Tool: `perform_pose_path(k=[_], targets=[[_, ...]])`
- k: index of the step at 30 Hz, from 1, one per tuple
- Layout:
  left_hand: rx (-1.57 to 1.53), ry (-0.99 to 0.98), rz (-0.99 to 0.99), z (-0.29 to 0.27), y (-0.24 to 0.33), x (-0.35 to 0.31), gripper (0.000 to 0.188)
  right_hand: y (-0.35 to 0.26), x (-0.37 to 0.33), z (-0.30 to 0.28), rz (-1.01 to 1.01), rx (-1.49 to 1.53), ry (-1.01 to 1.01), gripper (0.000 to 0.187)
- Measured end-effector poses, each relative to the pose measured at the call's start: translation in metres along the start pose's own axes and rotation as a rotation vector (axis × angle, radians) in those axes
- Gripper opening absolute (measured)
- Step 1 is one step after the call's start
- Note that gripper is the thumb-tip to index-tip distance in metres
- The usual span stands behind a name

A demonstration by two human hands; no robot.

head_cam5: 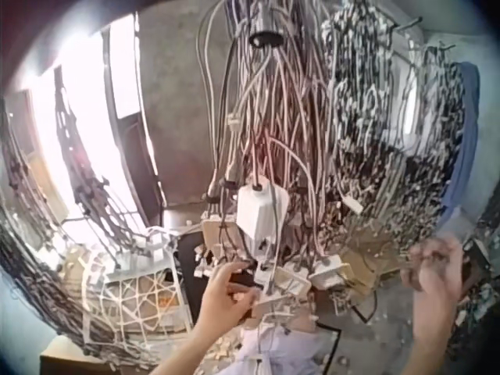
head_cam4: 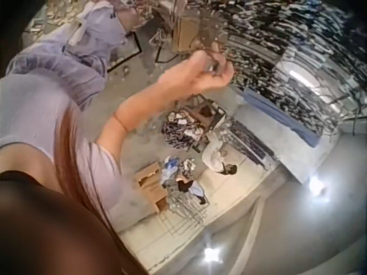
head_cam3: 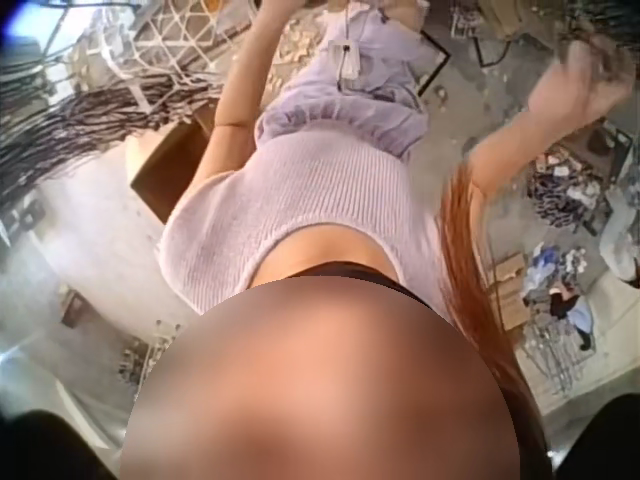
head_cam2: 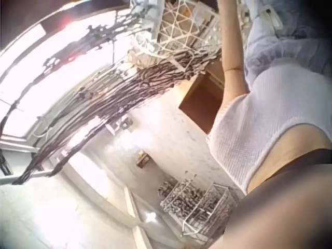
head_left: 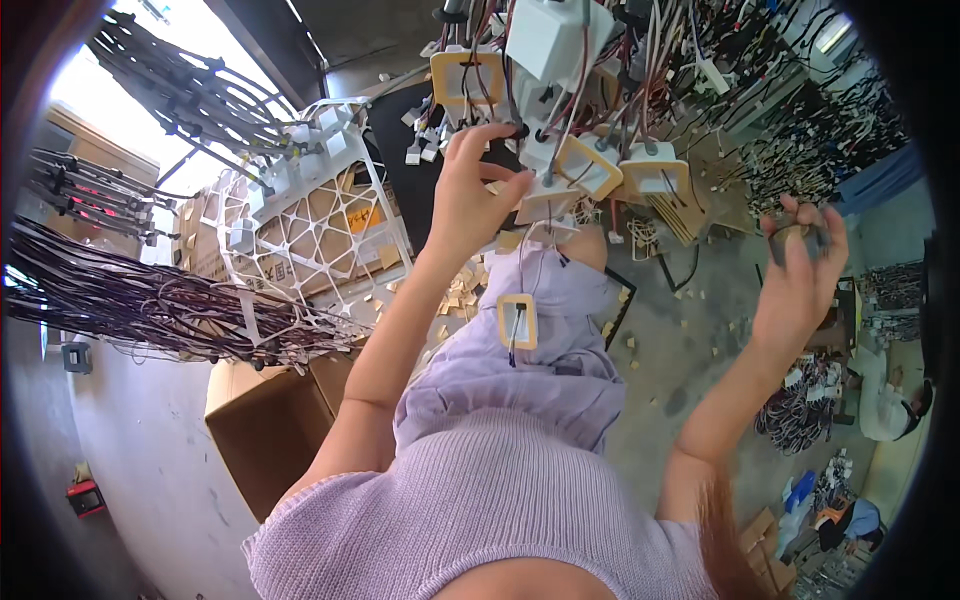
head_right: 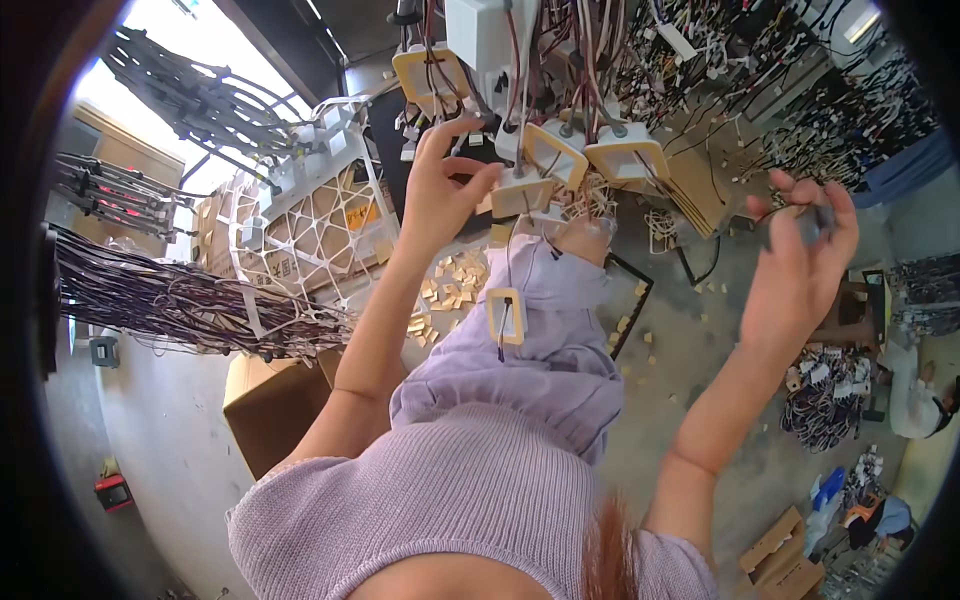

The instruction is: Manually applying electrical tape to wire harness connectors to secure wires.

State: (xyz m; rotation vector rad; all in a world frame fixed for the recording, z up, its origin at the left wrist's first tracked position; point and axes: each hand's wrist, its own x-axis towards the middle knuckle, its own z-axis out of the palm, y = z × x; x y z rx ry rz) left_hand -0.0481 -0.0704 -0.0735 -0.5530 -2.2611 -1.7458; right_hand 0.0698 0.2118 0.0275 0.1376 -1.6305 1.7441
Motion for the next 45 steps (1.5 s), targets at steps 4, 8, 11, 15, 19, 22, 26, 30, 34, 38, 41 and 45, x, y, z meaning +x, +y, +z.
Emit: perform_pose_path(k=[4,8,11,15,19,22,26,30,34,38,41,45], targets=[[0.266,0.085,0.075,0.016,-0.005,0.018,0.06,0.004,-0.042,0.049,-0.129,0.028,-0.3,0.062],[0.381,0.125,0.266,0.024,-0.01,0.037,0.045,0.029,-0.066,0.094,0.284,0.395,-0.522,0.071],[0.24,0.131,0.265,0.029,-0.019,0.034,0.044,0.056,-0.064,0.115,0.466,0.434,-0.615,0.061],[0.243,0.037,0.109,0.037,-0.025,0.037,0.062,0.085,-0.049,0.122,0.459,0.453,-0.59,0.079],[0.283,-0.024,0.16,0.035,-0.023,0.046,0.058,0.092,-0.036,0.109,0.437,0.375,-0.596,0.087],[0.141,0.051,0.129,0.027,-0.017,0.02,0.064,0.089,-0.034,0.097,0.47,0.333,-0.489,0.08],[-0.165,-0.011,0.168,0.022,-0.003,-0.039,0.088,0.086,-0.046,0.093,0.581,0.507,-0.644,0.083],[-0.607,-0.249,-0.038,0.008,0.015,-0.072,0.084,0.083,-0.057,0.095,0.563,0.548,-0.613,0.084],[-0.505,-0.349,-0.162,-0.006,0.028,-0.072,0.066,0.07,-0.057,0.087,0.511,0.485,-0.584,0.06],[-0.678,-0.323,-0.243,-0.011,0.038,-0.073,0.042,0.052,-0.059,0.077,0.429,0.247,-0.517,0.054],[-0.63,-0.21,-0.392,-0.005,0.043,-0.077,0.06,0.044,-0.064,0.076,0.357,0.061,-0.488,0.054],[-0.787,-0.162,-0.277,0.005,0.043,-0.083,0.066,0.044,-0.07,0.081,0.383,-0.08,-0.436,0.054]])
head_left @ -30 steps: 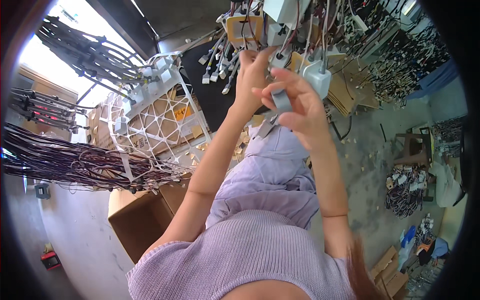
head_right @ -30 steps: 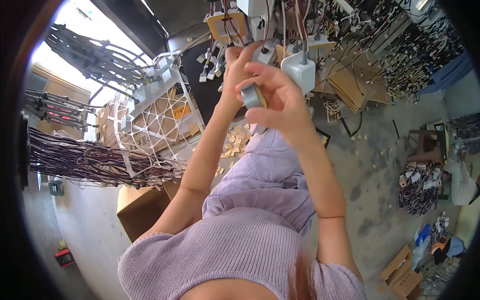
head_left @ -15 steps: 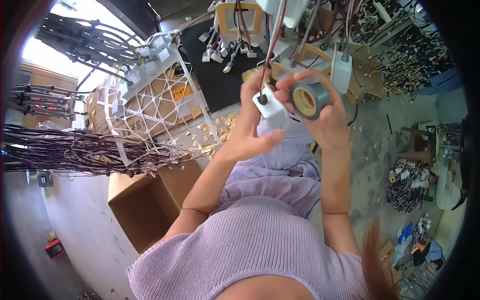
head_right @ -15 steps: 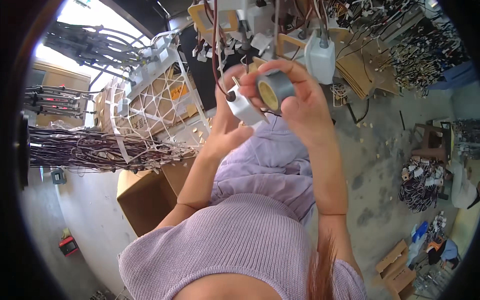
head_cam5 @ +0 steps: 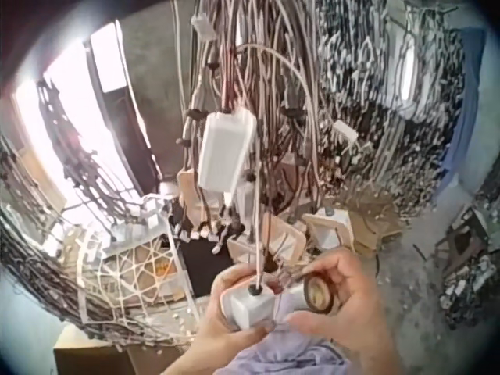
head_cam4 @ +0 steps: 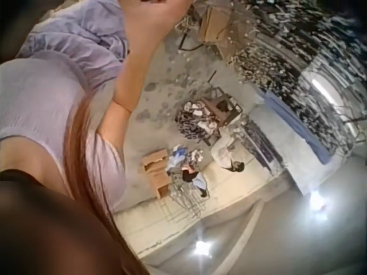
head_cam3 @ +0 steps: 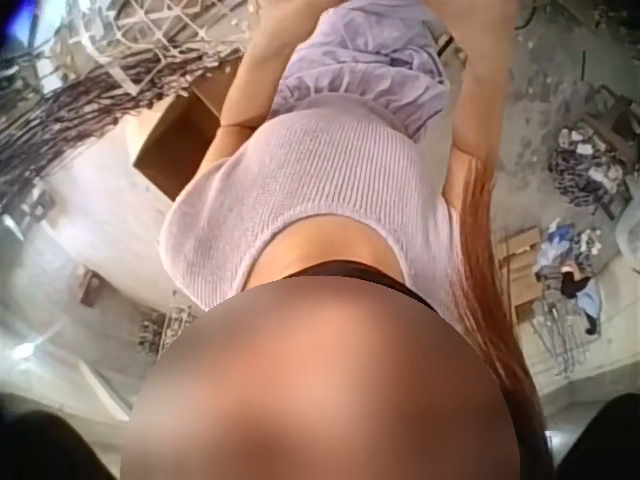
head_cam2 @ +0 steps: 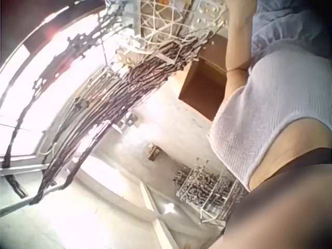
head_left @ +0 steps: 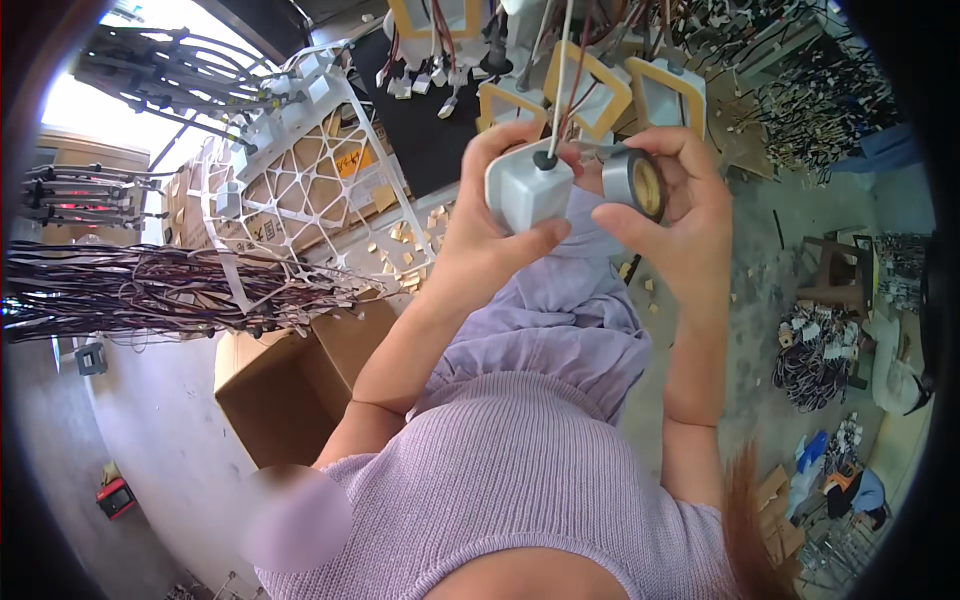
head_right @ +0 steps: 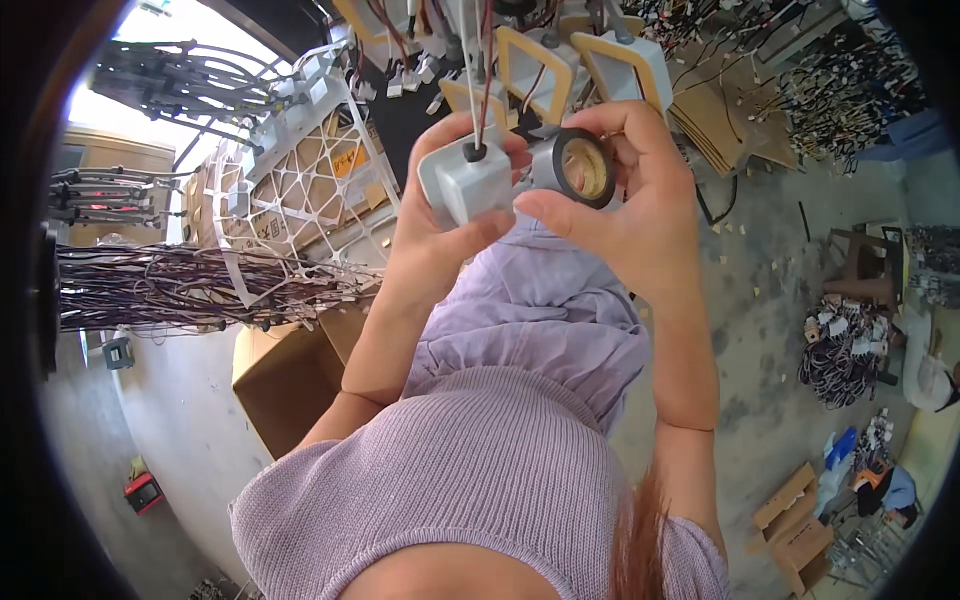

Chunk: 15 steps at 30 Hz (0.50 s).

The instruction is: Manually applying electrical tape to wire harness connectors to secure wires.

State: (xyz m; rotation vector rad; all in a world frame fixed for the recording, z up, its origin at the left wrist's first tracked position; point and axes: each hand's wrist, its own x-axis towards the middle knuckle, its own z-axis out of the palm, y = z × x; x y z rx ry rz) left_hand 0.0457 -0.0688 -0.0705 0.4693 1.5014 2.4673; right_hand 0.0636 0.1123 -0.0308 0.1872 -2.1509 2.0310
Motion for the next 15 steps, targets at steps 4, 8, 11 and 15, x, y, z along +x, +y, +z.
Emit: perform_pose_path(k=[4,8,11,15], targets=[[0.373,0.003,0.078,0.001,-0.002,-0.003,0.064,0.001,0.004,0.004,0.008,-0.025,-0.05,0.055],[0.463,-0.036,0.169,0.001,0.001,-0.007,0.073,-0.004,0.009,0.004,-0.022,-0.1,-0.12,0.055],[0.433,-0.038,0.154,0.003,0.002,-0.006,0.072,-0.01,0.012,0.002,-0.056,-0.132,-0.207,0.055],[0.489,-0.093,0.213,0.002,0.005,-0.001,0.071,-0.016,0.016,-0.006,-0.129,-0.239,-0.331,0.054]])
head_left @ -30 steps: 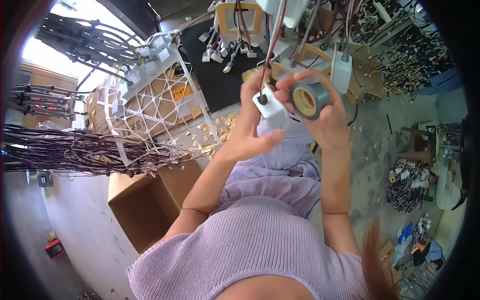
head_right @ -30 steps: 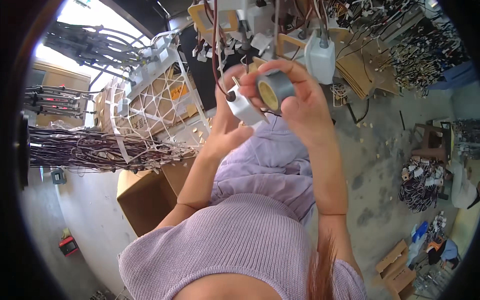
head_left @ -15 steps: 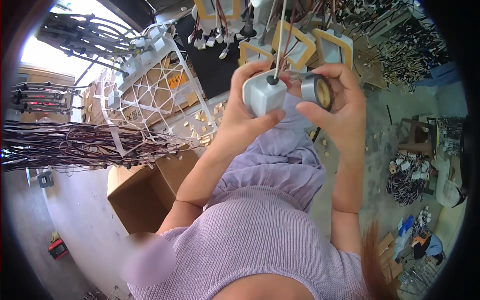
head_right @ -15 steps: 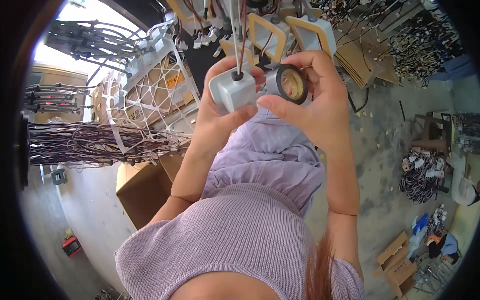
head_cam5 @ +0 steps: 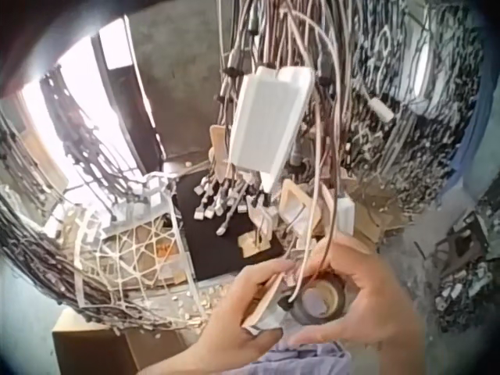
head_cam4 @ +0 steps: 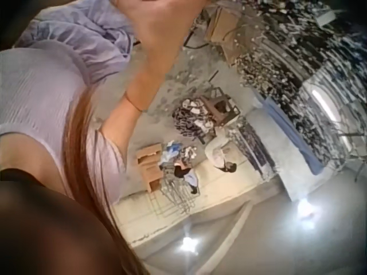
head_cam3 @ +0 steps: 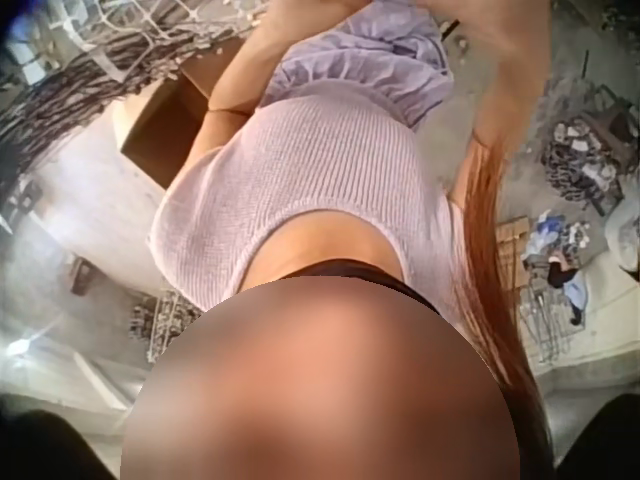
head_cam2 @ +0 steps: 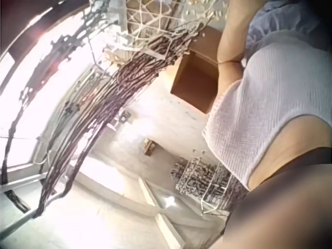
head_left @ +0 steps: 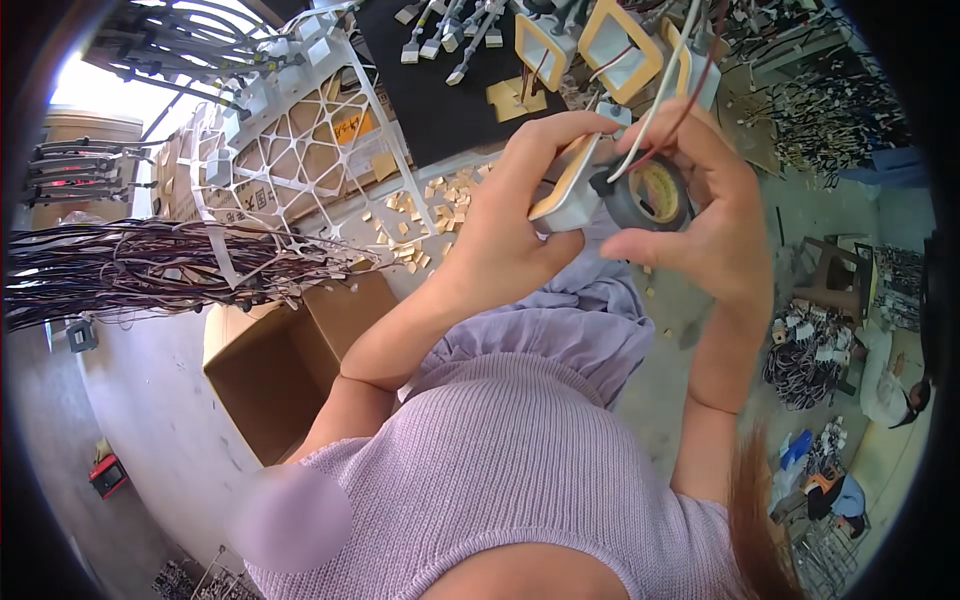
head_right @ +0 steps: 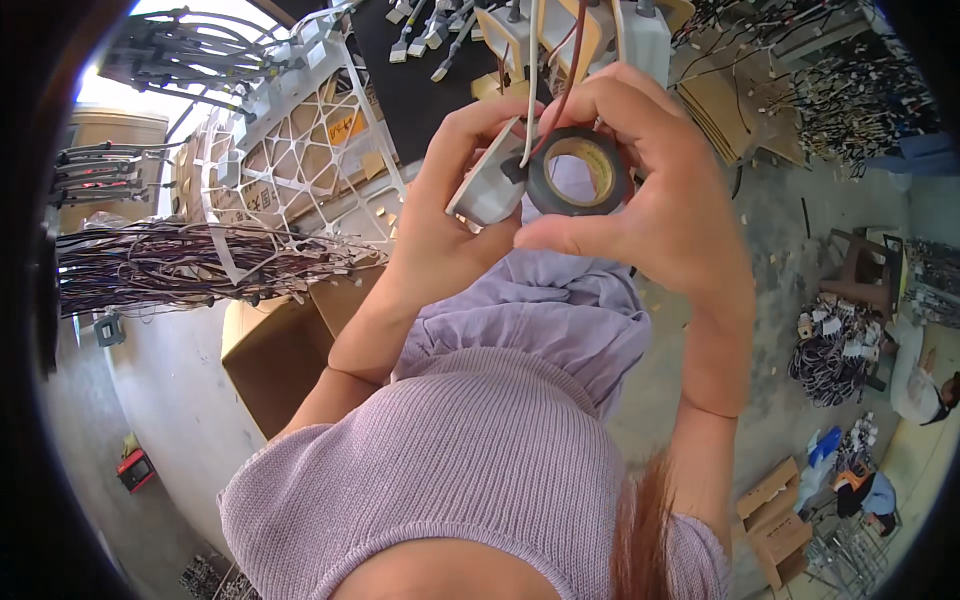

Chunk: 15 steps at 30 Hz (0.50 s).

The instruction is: Manually applying electrical tape to wire harness connectors to secure wires.

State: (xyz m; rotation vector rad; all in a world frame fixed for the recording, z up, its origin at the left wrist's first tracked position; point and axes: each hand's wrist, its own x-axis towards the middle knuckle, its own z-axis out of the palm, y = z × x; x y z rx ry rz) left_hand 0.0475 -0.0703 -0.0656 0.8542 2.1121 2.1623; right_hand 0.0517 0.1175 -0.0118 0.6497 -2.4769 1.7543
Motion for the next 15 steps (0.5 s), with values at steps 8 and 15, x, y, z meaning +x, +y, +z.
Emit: perform_pose_path(k=[8,15], targets=[[0.03,0.063,-0.008,0.003,-0.001,0.002,0.066,-0.01,0.003,-0.011,-0.188,-0.243,-0.157,0.07],[0.425,0.178,0.093,0.005,-0.008,0.009,0.06,-0.046,-0.009,0.025,0.036,-0.162,0.085,0.106]])
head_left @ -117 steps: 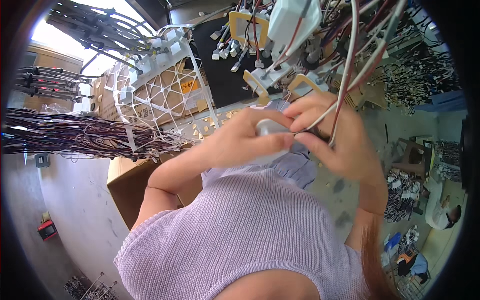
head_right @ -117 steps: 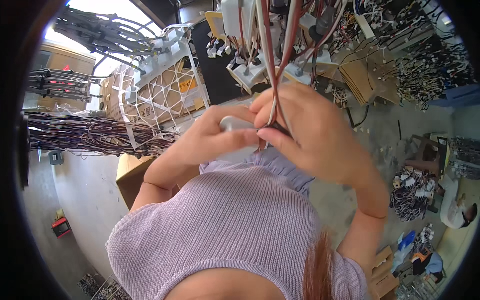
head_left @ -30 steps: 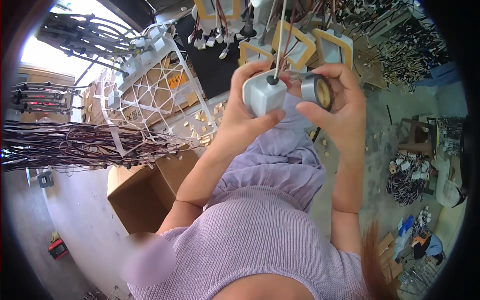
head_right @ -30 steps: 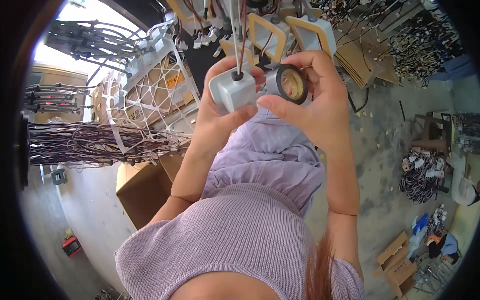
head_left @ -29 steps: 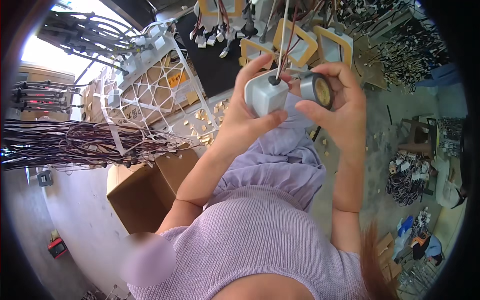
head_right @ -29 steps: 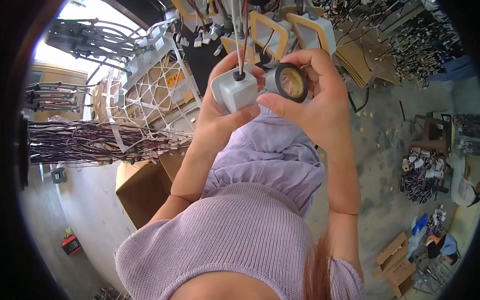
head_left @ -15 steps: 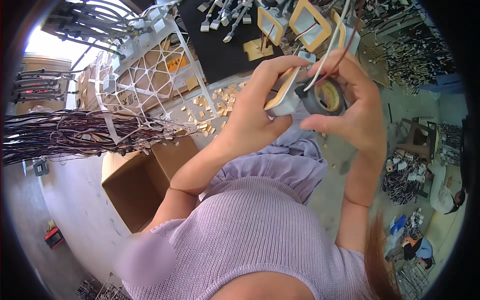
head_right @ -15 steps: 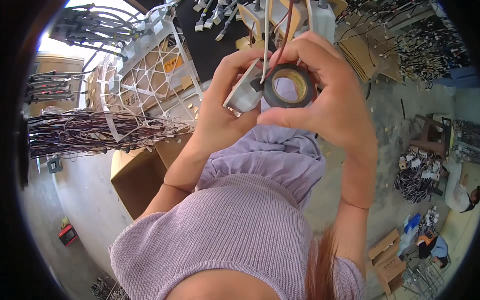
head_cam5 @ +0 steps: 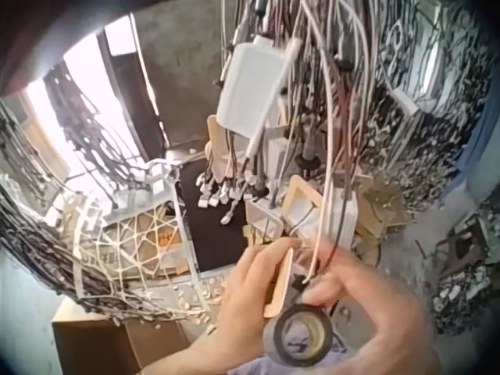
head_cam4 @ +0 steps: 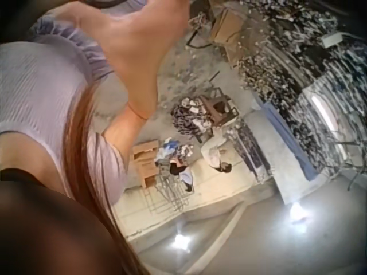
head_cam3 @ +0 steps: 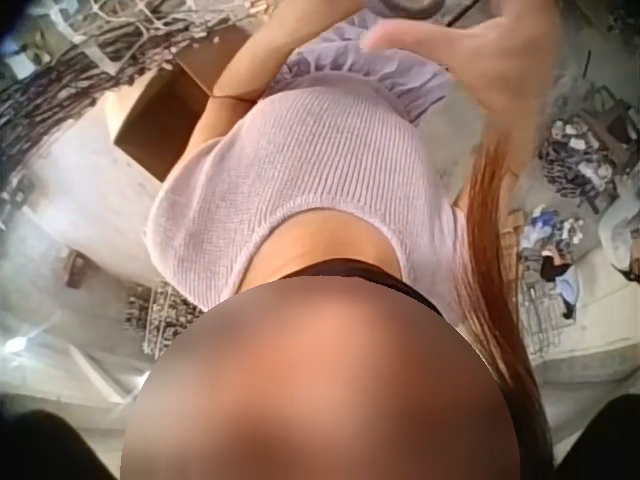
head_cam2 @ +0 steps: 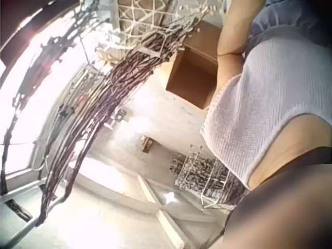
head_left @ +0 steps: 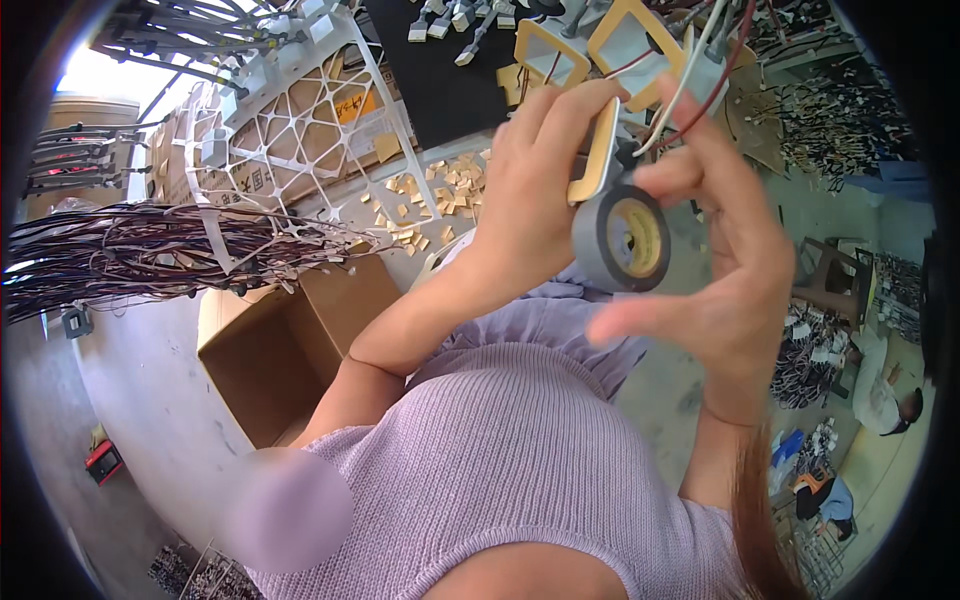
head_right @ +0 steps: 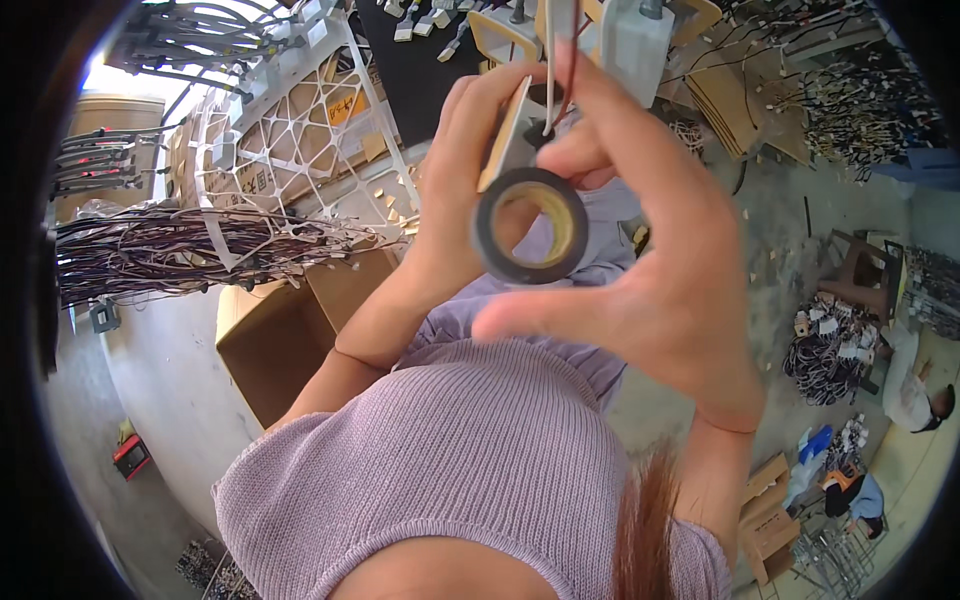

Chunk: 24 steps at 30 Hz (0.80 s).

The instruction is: Manually applying electrical tape to wire harness connectors to secure wires.

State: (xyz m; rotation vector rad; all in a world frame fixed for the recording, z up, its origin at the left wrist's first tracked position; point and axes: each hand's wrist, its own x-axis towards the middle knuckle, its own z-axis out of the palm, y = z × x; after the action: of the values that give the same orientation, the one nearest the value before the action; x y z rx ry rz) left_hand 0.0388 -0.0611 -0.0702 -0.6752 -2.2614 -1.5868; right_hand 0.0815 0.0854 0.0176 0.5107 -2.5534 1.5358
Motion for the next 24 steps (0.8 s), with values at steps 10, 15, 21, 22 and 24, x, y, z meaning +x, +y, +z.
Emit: perform_pose_path(k=[10,15,21,22,24], targets=[[-1.688,-0.904,-0.728,-0.02,0.003,-0.01,0.068,0.057,0.045,-0.019,-0.095,0.352,-0.424,0.064],[-1.965,-1.278,-0.782,-0.014,0.003,-0.015,0.067,0.056,0.07,-0.02,-0.229,0.448,-0.799,0.055],[-1.965,-1.351,-0.821,-0.015,0.006,-0.021,0.062,0.047,0.085,-0.022,-0.468,0.379,-1.008,0.018],[-1.994,-1.338,-0.826,-0.016,0.005,-0.021,0.062,0.046,0.084,-0.023,-0.477,0.332,-0.968,0.01],[-1.971,-1.289,-0.814,-0.018,0.002,-0.021,0.061,0.045,0.077,-0.023,-0.502,0.26,-0.909,0.012]])
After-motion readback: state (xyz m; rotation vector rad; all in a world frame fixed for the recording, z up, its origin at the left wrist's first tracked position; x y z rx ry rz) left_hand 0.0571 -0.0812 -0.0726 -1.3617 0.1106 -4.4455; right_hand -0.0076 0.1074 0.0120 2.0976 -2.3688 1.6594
